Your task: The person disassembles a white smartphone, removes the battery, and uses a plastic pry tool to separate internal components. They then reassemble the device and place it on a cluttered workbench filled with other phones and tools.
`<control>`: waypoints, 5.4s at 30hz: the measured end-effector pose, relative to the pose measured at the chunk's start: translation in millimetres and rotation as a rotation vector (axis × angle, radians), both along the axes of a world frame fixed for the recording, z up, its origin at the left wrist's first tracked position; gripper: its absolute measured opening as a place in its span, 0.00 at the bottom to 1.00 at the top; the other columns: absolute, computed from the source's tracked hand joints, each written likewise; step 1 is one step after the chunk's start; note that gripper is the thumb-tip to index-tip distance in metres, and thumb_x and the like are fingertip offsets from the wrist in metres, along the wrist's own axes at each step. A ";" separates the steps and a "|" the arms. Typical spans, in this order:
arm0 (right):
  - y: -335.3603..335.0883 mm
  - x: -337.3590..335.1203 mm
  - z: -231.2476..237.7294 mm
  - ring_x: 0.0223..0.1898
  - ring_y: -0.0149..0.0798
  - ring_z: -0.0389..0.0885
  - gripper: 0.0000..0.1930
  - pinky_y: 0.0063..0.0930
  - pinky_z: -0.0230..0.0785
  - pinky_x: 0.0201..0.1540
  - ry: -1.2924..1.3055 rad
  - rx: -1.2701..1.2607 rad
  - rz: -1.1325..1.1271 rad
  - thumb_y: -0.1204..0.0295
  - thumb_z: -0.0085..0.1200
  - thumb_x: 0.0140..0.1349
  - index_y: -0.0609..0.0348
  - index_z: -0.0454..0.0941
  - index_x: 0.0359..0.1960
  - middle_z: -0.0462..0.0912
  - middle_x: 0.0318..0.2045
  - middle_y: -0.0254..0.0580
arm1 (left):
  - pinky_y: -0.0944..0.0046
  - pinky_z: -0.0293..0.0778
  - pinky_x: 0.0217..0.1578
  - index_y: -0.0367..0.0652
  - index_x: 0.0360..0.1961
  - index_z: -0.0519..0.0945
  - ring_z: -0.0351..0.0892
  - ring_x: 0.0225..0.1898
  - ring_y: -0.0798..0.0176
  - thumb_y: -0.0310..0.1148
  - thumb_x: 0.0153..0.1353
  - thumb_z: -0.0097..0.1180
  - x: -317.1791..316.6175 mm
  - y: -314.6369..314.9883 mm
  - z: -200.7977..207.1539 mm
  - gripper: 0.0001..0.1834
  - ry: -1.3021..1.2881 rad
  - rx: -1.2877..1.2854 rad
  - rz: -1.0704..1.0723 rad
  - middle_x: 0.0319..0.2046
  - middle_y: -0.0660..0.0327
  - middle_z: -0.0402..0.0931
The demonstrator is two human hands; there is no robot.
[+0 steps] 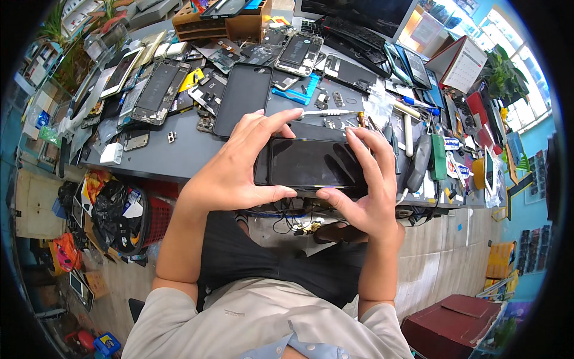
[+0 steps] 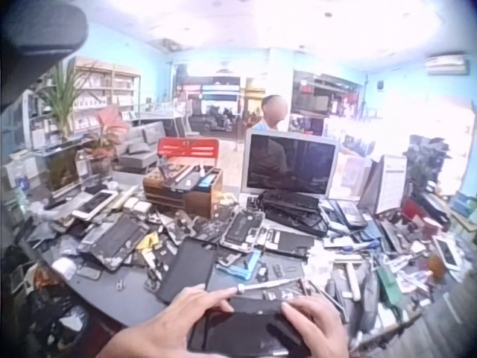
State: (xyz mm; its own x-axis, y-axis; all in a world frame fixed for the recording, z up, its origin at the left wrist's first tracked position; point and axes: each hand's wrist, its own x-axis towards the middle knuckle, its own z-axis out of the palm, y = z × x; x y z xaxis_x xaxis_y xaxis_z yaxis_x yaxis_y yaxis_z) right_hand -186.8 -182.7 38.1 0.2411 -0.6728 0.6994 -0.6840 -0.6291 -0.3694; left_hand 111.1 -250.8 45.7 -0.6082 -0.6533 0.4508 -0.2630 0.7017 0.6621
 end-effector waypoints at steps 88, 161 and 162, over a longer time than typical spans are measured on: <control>3.7 7.5 6.3 0.63 0.57 0.84 0.56 0.69 0.62 0.82 0.112 0.069 -0.102 0.41 0.87 0.53 0.59 0.81 0.79 0.86 0.59 0.48 | 0.25 0.45 0.89 0.42 0.90 0.69 0.80 0.80 0.45 0.44 0.57 0.88 7.3 -2.6 2.9 0.62 0.078 0.006 -0.059 0.74 0.50 0.85; -0.2 5.1 2.9 0.61 0.54 0.84 0.61 0.60 0.62 0.81 0.118 0.076 -0.089 0.40 0.88 0.48 0.62 0.80 0.80 0.88 0.57 0.48 | 0.43 0.66 0.84 0.39 0.77 0.85 0.88 0.67 0.53 0.26 0.70 0.76 6.1 3.4 -4.7 0.34 0.312 0.103 0.124 0.62 0.52 0.92; 0.0 5.1 3.1 0.61 0.56 0.84 0.60 0.62 0.63 0.81 0.115 0.078 -0.088 0.40 0.88 0.48 0.62 0.81 0.80 0.88 0.58 0.49 | 0.45 0.64 0.84 0.37 0.77 0.84 0.87 0.68 0.54 0.26 0.71 0.75 6.5 4.2 -4.6 0.33 0.316 0.126 0.125 0.63 0.51 0.91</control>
State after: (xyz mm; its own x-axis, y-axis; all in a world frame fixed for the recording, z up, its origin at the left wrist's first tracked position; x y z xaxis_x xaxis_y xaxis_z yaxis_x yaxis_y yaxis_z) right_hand -181.7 -182.7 41.2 0.2545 -0.7461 0.6153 -0.7760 -0.5372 -0.3305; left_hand 117.6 -246.6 41.0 -0.3632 -0.7763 0.5151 -0.1102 0.5848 0.8037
